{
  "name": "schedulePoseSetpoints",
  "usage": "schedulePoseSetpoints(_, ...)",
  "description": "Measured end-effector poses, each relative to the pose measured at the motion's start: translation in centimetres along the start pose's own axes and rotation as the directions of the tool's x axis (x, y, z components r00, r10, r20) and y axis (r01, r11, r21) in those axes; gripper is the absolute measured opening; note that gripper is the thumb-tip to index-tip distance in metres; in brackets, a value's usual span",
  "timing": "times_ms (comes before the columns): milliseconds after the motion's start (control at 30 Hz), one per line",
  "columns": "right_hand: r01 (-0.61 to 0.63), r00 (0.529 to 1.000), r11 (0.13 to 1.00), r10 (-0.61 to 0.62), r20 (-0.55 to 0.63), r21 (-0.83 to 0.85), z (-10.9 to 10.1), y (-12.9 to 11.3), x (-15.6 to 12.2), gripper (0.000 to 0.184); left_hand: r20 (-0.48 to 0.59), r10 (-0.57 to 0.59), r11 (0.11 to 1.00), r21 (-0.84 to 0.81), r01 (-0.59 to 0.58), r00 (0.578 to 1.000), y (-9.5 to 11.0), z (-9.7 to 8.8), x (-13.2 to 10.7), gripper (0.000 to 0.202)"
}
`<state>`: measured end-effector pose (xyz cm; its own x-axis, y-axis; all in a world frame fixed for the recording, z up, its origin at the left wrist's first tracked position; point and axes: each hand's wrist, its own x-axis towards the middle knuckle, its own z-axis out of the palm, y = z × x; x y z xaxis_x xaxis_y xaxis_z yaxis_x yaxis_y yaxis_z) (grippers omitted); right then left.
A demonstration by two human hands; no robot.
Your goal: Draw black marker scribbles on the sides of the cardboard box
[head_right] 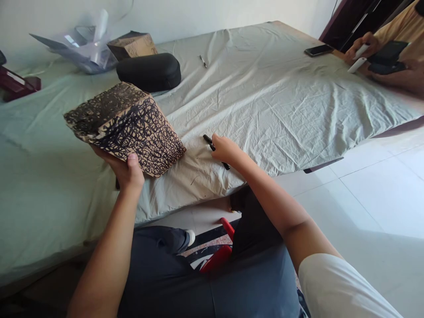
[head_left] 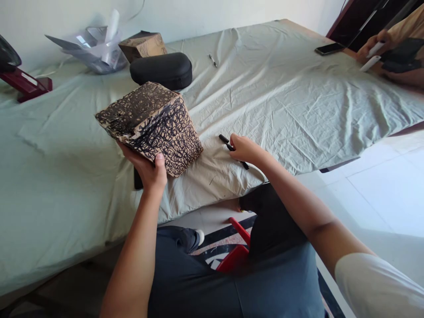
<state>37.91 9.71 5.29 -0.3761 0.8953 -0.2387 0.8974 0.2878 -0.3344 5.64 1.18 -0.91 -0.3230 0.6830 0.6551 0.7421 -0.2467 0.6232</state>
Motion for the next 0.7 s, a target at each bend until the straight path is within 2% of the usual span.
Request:
schedulePoseSetpoints(167,-0.045,0.999,0.998,0.046,0.029,-0.05,-0.5,0.0,-0.4,0.023,0.012,-0.019,1.0,-0.009,0.019,1.0,-0.2,0.0,0.0,0.127)
schedulePoseSetpoints(300,-0.098,0.994,0.992,0.102,0.038,-0.084,-0.7,0.1,-0.2,0.027,0.007,-0.019,0.999,-0.035,0.019,1.0,0.1,0.0,0.0,0.125)
schedulePoseSetpoints(433,-0.055,0.998,0.997,0.055,-0.017,-0.049,-0.1,0.7,0.9,0.031,0.012,-0.045,0.999,-0.021,0.046,0.999,0.1,0.0,0.0,0.131)
schedulePoseSetpoints(533,-0.036,0.998,0.999,0.036,-0.051,-0.006,0.6,1.1,2.0,0.04,0.022,-0.051,0.998,-0.024,0.051,0.998,-0.3,0.0,0.0,0.133)
schedulePoseSetpoints(700,-0.015,0.988,1.0,0.013,-0.153,-0.01,2.3,0.8,3.5,0.049,0.007,-0.049,0.998,-0.026,0.049,0.999,-0.9,0.2,-0.2,0.137)
